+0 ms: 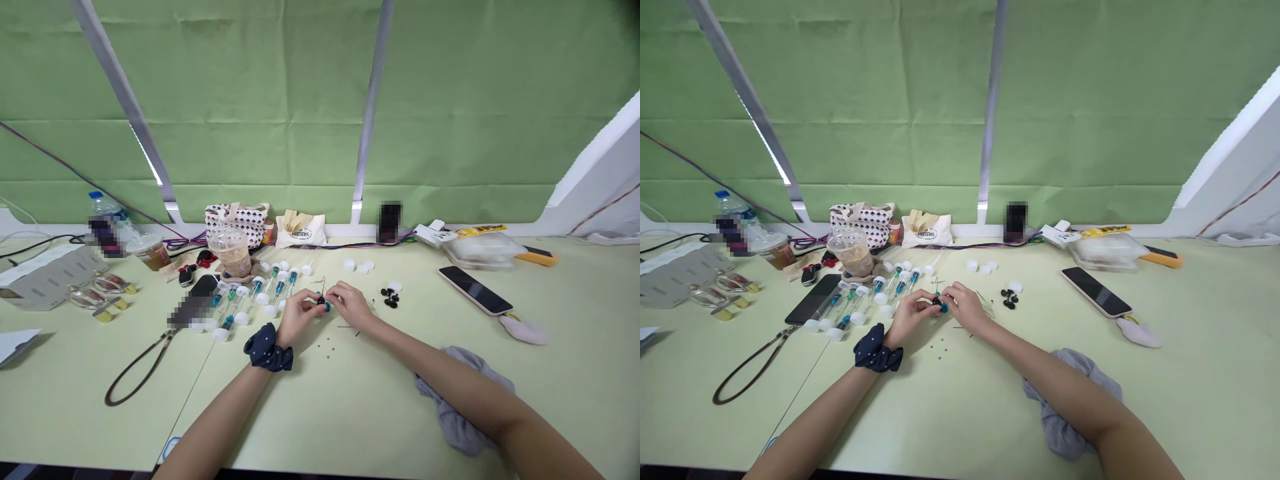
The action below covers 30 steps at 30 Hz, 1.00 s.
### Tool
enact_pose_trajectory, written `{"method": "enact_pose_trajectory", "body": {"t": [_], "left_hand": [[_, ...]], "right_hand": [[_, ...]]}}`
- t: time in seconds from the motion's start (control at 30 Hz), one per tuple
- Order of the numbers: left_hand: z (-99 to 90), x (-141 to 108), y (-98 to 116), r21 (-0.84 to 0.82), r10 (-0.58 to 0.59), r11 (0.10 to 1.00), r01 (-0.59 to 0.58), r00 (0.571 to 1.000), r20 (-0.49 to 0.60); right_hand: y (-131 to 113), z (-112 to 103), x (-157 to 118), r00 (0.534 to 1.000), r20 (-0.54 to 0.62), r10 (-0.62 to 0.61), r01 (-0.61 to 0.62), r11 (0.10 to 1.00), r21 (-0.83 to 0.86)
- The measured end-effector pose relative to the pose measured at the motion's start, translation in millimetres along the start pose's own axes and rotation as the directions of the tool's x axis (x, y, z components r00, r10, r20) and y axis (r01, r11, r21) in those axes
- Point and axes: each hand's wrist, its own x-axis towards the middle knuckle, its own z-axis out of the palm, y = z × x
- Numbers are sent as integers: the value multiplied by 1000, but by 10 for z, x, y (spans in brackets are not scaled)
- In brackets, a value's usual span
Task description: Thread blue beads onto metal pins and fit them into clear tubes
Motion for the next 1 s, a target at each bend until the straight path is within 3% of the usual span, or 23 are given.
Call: {"method": "enact_pose_trajectory", "body": {"t": [0.17,0.3,0.53,0.77,1.0], "left_hand": [[-36,22,0,-11,-3,1000,2,1000,-22],[-69,37,-15,0,9,1000,-9,999,-33],[-64,43,-55,60,59,997,-57,998,-21],[-112,47,-83,271,176,947,-172,984,8],[-117,41,-29,366,191,916,-166,981,-32]], "right_hand": [[42,2,27,998,-60,-6,14,991,133],[83,-4,43,999,-34,28,-18,963,270],[135,-21,64,998,27,49,-53,987,150],[233,26,92,967,224,124,-190,934,304],[132,1,68,977,155,144,-174,963,207]]}}
